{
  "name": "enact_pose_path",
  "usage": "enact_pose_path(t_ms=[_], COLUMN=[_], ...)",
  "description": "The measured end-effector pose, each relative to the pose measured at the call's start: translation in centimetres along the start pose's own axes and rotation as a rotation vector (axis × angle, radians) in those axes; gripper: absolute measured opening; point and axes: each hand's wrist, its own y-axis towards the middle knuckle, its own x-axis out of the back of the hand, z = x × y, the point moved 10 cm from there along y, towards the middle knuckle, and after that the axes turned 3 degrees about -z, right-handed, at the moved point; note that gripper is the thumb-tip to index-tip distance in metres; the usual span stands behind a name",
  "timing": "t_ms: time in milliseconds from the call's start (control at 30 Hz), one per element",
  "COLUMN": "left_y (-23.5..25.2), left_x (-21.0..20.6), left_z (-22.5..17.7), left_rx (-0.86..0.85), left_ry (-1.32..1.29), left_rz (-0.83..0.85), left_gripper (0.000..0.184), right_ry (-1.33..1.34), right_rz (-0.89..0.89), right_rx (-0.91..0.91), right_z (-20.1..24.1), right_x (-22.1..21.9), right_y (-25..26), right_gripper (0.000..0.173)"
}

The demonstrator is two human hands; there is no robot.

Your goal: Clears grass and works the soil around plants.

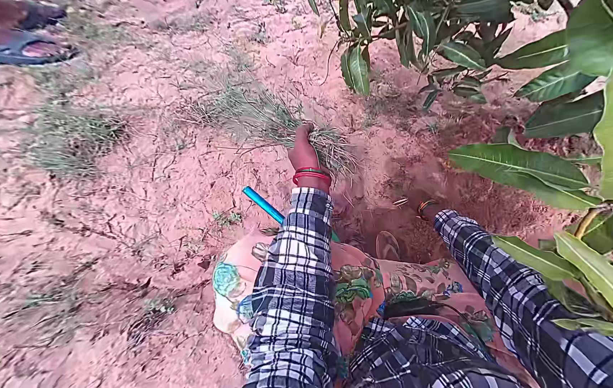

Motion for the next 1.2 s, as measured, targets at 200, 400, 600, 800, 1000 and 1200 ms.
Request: enact_pose_path(t_ms=[200, 400, 600, 800, 1000, 1200], left_y=[0.6, 3.2, 3.6, 3.1, 3.2, 3.6], left_x=[1.0, 3.7, 4.1, 4.6, 4.7, 5.3], left_z=[-0.5, 1.5, 1.8, 1.3, 1.2, 2.1], left_rx=[-0.054, 0.019, 0.033, 0.052, 0.051, 0.014], left_ry=[0.037, -0.014, 0.031, 0.015, 0.005, 0.132], left_rz=[-0.021, -0.044, -0.060, -0.057, -0.074, -0.115], left_gripper=[0.030, 0.020, 0.022, 0.018, 0.024, 0.030], right_ry=[0.128, 0.452, 0.331, 0.088, 0.348, -0.068], right_rz=[0.214, -0.055, -0.196, 0.050, -0.143, 0.260], right_rx=[-0.208, -0.114, -0.160, -0.164, 0.029, 0.130], right_z=[3.8, 7.9, 4.9, 3.2, 9.7, 13.0], right_x=[-6.4, -4.3, -0.1, -6.2, 0.4, -9.3], right_y=[1.3, 4.5, 7.2, 7.0, 6.2, 4.6], right_gripper=[0.048, 0.039, 0.043, 0.042, 0.042, 0.054])
